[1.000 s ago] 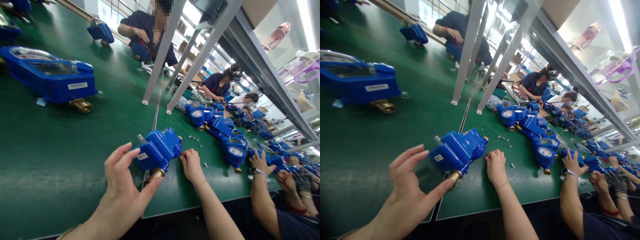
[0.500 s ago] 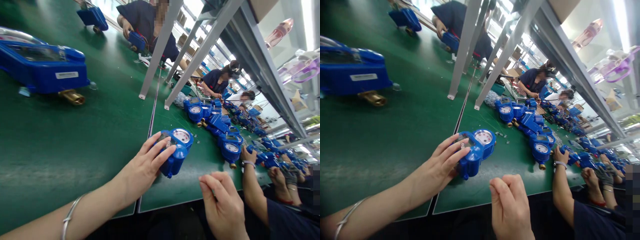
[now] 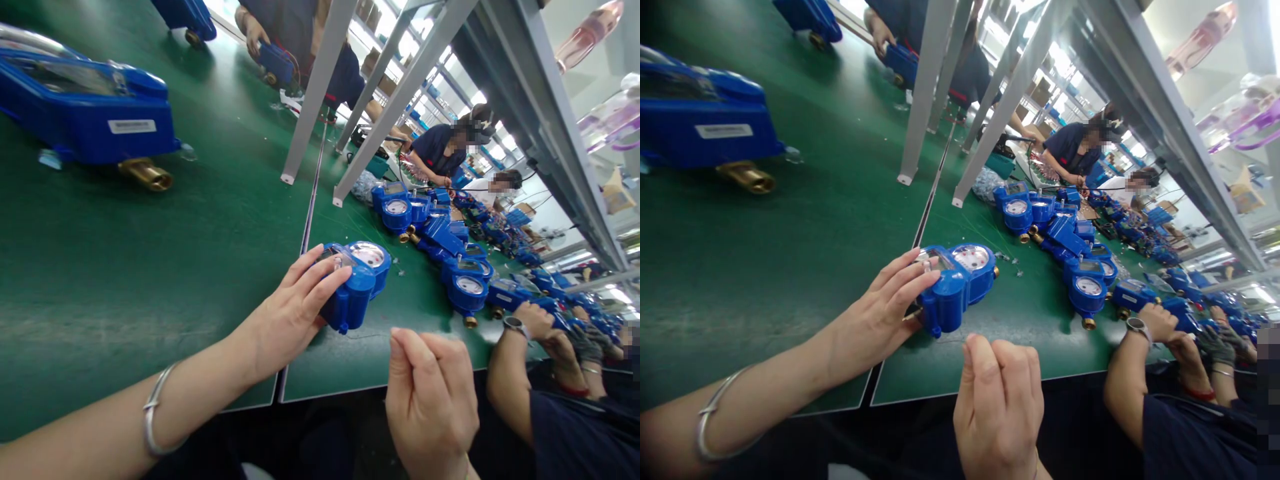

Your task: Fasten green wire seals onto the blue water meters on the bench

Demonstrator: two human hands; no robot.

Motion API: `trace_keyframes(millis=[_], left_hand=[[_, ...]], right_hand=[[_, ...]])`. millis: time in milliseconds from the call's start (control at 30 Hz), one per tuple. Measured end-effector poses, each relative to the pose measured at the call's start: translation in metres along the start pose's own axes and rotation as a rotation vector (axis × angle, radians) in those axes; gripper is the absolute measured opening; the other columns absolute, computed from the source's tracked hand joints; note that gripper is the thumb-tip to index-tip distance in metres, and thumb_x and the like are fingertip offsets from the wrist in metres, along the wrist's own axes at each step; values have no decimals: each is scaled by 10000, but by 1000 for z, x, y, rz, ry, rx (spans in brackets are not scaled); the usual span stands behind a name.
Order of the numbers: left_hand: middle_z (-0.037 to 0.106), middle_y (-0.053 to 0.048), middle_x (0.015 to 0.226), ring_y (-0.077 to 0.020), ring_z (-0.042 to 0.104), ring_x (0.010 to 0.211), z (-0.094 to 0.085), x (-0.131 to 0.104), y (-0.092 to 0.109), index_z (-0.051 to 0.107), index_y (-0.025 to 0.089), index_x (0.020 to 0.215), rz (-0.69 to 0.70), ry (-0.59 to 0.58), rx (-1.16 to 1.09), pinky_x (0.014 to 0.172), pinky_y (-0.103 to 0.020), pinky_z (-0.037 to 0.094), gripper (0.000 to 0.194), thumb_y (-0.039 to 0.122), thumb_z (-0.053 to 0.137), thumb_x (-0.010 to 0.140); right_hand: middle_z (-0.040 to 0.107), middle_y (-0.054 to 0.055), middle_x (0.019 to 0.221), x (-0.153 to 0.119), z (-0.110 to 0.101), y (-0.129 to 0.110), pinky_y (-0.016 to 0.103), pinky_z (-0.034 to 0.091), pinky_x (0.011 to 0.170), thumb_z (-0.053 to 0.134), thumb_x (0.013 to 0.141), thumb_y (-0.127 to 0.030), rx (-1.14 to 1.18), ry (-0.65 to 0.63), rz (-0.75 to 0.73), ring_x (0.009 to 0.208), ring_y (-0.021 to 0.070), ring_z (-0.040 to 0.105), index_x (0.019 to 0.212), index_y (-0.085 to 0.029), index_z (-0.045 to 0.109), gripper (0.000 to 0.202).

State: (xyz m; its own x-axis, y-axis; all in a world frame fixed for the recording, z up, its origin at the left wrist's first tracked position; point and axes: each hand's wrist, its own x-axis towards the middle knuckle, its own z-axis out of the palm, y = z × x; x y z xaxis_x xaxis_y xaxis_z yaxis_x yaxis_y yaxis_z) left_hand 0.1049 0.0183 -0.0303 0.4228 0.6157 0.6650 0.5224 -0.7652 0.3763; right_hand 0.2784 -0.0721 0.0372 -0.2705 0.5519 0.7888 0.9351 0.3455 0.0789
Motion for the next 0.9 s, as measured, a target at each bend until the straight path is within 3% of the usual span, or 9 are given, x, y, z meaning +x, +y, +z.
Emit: trace_keyframes(millis=[467,900], left_hand=[[337,-120,1417,-320,152,1381,5,-3,-4,251,178,1384,14,3,-4,1132,-519,257,758,-45,574,735],[368,-144,1382,-331,171,1372,1,-3,-1,269,146,1370,48,2,22,1115,-529,289,702,-30,559,756]], right_hand=[[576,52,785,9,5,-1,265,443,667,572,861,-129,1,-27,19,738,146,557,909,-141,611,63],[574,63,796,11,6,-1,271,433,664,591,841,-108,-32,-52,0,742,158,542,912,-129,619,79]])
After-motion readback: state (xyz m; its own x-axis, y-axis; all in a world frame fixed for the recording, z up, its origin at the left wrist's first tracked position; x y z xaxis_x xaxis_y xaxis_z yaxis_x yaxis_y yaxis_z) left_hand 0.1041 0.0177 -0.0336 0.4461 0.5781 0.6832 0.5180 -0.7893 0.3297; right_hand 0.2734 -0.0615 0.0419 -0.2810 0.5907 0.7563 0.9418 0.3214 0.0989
